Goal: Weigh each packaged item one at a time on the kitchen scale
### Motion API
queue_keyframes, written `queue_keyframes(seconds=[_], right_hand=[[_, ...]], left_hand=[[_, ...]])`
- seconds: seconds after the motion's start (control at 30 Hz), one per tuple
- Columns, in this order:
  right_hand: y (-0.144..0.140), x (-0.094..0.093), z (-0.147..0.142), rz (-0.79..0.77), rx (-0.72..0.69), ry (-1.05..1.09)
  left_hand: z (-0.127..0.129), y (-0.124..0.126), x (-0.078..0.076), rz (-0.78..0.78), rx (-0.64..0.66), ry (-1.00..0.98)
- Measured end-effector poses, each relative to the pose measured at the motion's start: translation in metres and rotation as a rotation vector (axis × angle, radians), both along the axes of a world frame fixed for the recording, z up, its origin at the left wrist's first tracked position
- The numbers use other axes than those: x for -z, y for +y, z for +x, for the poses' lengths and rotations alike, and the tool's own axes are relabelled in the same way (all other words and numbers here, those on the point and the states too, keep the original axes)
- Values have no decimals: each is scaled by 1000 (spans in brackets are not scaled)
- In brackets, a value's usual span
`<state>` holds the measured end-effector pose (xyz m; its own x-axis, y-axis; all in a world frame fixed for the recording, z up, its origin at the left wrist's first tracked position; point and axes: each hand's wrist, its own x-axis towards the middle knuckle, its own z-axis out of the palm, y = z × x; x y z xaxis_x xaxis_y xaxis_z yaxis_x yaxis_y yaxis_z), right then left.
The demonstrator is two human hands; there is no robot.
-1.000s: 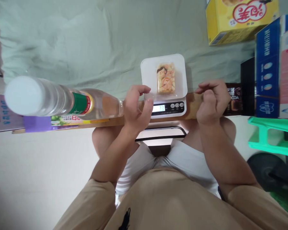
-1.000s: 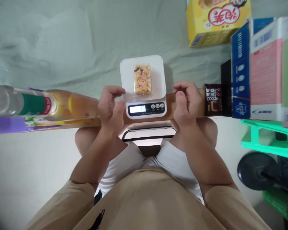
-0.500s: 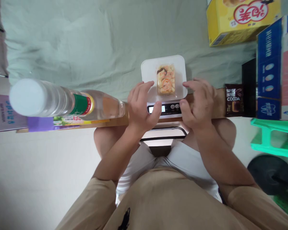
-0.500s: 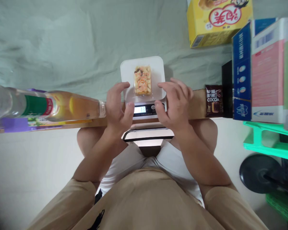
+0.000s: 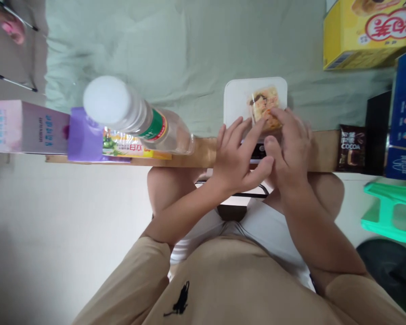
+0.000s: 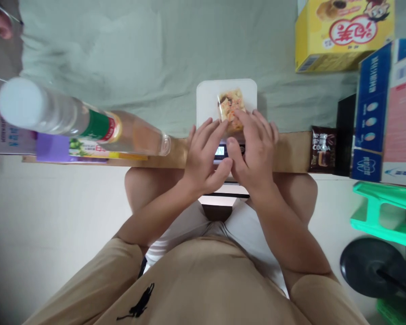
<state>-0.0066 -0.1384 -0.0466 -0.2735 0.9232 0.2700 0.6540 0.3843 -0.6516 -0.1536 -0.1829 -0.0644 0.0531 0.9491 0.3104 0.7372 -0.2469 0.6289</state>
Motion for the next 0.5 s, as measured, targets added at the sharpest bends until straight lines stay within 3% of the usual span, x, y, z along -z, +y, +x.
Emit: queue_keyframes(seconds=[0.17,0.3,0.4,0.5], right_hand=[[-9,6,4,58,62,56],[-13,8,5,87,109,243],[-11,8,5,87,177,335],[-2,4,6,182,224,406]], left_hand=[[7,-7,-1,-4,79,-152],[7,-13,-6,70,150,-294],[3,-16,-14,109,190,-321],[-5,-19,-28,87,248,-281]])
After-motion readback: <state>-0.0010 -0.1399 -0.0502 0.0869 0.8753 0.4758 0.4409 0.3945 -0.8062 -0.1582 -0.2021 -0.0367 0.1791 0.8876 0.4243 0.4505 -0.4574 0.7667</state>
